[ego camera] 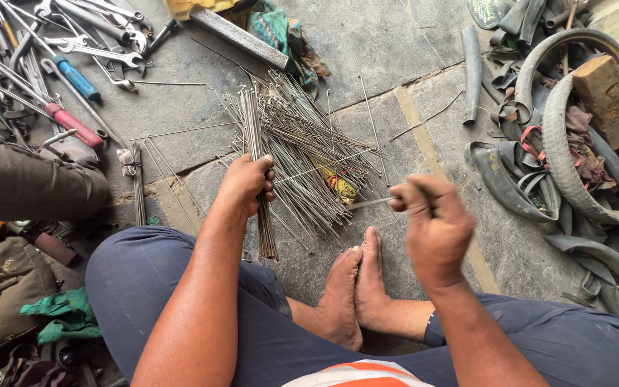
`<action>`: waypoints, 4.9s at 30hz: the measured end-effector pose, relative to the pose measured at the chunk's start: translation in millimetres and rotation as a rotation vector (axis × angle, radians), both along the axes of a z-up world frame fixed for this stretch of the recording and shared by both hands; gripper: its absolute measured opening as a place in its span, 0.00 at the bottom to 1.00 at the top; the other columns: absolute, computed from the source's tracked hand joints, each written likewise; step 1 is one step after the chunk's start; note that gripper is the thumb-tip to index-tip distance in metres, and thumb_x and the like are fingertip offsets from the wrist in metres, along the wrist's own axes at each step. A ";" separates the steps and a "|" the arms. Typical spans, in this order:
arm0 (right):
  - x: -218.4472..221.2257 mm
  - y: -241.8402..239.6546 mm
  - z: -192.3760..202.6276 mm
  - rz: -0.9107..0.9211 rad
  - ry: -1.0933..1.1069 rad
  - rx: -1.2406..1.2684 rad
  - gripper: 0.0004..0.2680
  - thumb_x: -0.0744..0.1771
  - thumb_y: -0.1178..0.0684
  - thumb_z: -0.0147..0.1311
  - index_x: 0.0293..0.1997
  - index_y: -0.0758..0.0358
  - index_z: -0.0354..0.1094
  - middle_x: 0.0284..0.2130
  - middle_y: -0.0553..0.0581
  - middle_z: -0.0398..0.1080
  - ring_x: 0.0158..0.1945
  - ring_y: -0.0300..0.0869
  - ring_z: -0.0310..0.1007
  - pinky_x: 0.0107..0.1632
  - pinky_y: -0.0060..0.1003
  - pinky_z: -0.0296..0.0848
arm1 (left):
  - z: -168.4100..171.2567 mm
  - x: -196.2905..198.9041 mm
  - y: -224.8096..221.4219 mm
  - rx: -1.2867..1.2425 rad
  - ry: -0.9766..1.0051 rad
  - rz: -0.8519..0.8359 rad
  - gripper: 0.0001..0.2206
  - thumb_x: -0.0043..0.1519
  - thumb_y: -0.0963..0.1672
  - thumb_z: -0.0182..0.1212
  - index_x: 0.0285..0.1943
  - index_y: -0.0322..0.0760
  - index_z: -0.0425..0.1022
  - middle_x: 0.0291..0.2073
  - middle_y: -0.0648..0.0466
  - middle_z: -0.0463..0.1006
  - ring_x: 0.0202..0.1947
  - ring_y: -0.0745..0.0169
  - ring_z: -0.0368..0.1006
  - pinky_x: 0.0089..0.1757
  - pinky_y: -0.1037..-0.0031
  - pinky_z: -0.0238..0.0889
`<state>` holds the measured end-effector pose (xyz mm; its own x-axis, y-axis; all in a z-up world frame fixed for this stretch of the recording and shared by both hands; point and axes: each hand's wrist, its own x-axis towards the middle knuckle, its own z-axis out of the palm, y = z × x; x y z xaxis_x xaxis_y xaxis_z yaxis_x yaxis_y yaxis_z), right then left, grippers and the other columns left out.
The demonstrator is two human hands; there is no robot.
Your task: The person sorts through a bundle of thin metal rods by picking them up and checking their length and straightness.
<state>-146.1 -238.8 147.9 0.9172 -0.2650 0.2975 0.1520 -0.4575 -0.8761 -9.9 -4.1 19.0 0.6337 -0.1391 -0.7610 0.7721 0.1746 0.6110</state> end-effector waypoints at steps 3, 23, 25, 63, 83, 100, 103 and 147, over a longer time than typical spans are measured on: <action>8.4 -14.5 4.3 -0.145 0.049 0.129 0.04 0.73 0.60 0.53 0.51 0.68 0.65 0.37 0.61 0.76 0.35 0.40 0.78 0.39 0.34 0.81 | -2.3 0.3 0.5 -0.023 -0.004 0.001 0.06 0.67 0.44 0.56 0.41 0.38 0.67 0.22 0.59 0.66 0.18 0.70 0.60 0.22 0.74 0.60; -20.2 68.9 -20.8 0.435 -0.267 -0.652 0.12 0.65 0.63 0.53 0.53 0.66 0.73 0.51 0.64 0.77 0.56 0.50 0.78 0.59 0.42 0.73 | 25.0 -12.1 -19.9 -0.501 0.031 0.132 0.23 0.61 0.58 0.56 0.44 0.37 0.67 0.23 0.58 0.68 0.22 0.69 0.64 0.26 0.75 0.62; -23.0 78.6 -27.1 0.525 -0.205 -0.690 0.12 0.65 0.62 0.54 0.55 0.68 0.72 0.53 0.64 0.76 0.57 0.52 0.77 0.59 0.42 0.74 | 15.8 -13.3 -18.6 -0.466 -0.027 0.116 0.16 0.63 0.51 0.63 0.46 0.38 0.67 0.25 0.58 0.71 0.24 0.68 0.66 0.28 0.74 0.63; -22.9 -158.3 -127.0 -0.533 0.394 0.696 0.12 0.68 0.42 0.49 0.36 0.59 0.72 0.20 0.58 0.76 0.28 0.44 0.78 0.39 0.40 0.74 | -92.0 -137.6 -255.4 0.458 -0.990 -0.894 0.15 0.56 0.48 0.68 0.46 0.39 0.75 0.39 0.40 0.81 0.43 0.33 0.75 0.42 0.48 0.68; 1.9 -260.2 -323.5 -0.520 1.077 -0.613 0.15 0.69 0.56 0.47 0.64 0.65 0.56 0.53 0.75 0.68 0.54 0.66 0.72 0.56 0.57 0.72 | 3.7 -131.8 -190.4 0.302 -0.468 -1.301 0.23 0.57 0.53 0.67 0.57 0.37 0.76 0.48 0.38 0.80 0.50 0.37 0.76 0.50 0.54 0.67; 79.3 -171.7 -266.5 -0.145 0.856 -0.662 0.16 0.65 0.50 0.58 0.59 0.58 0.63 0.52 0.64 0.69 0.55 0.56 0.71 0.56 0.49 0.72 | 5.7 -34.5 -56.4 0.818 -0.285 -1.025 0.22 0.63 0.54 0.59 0.61 0.41 0.73 0.44 0.46 0.83 0.46 0.49 0.82 0.50 0.61 0.72; 88.8 -158.5 -282.4 -0.178 0.874 -0.636 0.13 0.66 0.55 0.55 0.56 0.62 0.64 0.49 0.66 0.71 0.48 0.60 0.74 0.50 0.53 0.74 | 7.1 -38.0 -53.0 0.863 -0.277 -1.139 0.22 0.63 0.54 0.59 0.61 0.42 0.73 0.41 0.43 0.84 0.47 0.47 0.80 0.50 0.60 0.71; 5.5 5.0 -211.5 0.507 0.685 -0.591 0.06 0.61 0.50 0.60 0.36 0.54 0.78 0.32 0.63 0.78 0.37 0.59 0.78 0.43 0.53 0.76 | -124.2 0.1 116.5 1.257 0.261 -0.149 0.13 0.64 0.44 0.58 0.53 0.34 0.79 0.55 0.42 0.78 0.55 0.45 0.76 0.50 0.58 0.71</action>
<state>-140.6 -233.8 -63.7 0.9018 0.2183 -0.3729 0.0007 -0.8638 -0.5039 -9.7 112.4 -105.2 0.4873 0.7022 -0.5190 0.8553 -0.5037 0.1216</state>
